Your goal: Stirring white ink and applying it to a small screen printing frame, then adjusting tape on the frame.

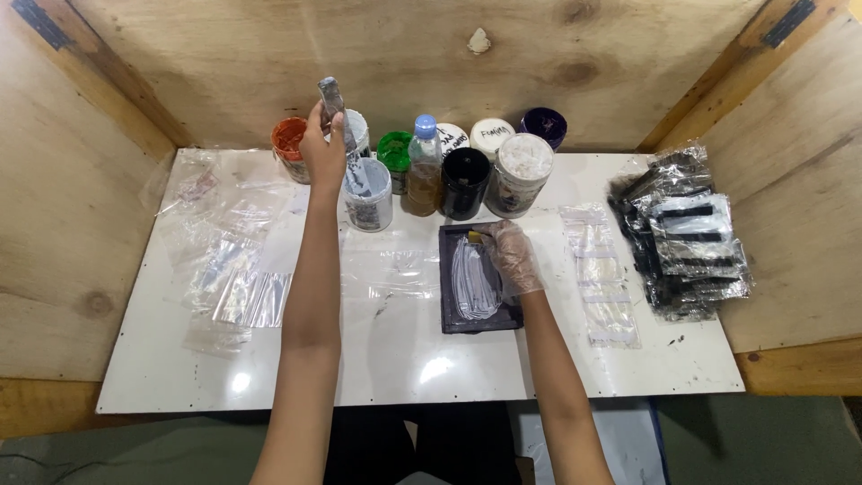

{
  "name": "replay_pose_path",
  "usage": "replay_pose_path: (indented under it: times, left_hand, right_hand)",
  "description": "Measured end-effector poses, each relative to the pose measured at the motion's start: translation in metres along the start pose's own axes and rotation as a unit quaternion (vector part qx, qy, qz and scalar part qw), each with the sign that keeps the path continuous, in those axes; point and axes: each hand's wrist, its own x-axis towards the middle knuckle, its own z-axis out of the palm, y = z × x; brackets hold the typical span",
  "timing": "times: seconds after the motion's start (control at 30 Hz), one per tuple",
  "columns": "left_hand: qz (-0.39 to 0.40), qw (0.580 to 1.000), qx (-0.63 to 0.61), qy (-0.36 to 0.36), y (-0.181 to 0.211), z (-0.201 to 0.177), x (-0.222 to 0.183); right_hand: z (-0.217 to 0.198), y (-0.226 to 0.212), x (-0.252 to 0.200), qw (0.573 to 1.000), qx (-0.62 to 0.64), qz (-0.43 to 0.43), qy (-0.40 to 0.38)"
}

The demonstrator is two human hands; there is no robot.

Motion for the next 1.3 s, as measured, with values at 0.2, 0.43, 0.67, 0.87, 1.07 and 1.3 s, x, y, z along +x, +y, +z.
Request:
replay_pose_path:
  times: [0.2,0.43,0.67,0.87,1.07,1.3]
  left_hand:
    - [0.012,1.000,0.007,0.024,0.013,-0.004,-0.039]
    - [0.178,0.965,0.116,-0.156,-0.032,0.066,-0.205]
    - [-0.015,0.775,0.211,-0.596,0.081,0.021,-0.223]
    - [-0.022,0.714,0.268,-0.646,0.100,0.013,-0.212]
    - [-0.007,0.686,0.320,-0.654,0.107,0.012,-0.209]
    - [-0.004,0.681,0.335,-0.652,0.103,0.016,-0.210]
  right_hand:
    - [0.006,-0.003,-0.006,0.999,-0.005,-0.033,-0.022]
    - [-0.026,-0.046,-0.014,0.986,-0.106,-0.131,0.001]
    - [0.011,0.018,-0.018,0.990,-0.046,-0.132,-0.025]
    - [0.013,0.007,-0.025,0.991,-0.037,-0.128,-0.017]
    - [-0.007,-0.026,-0.047,0.995,0.017,-0.061,-0.081]
    - [0.008,0.018,-0.068,0.983,0.045,-0.059,-0.168]
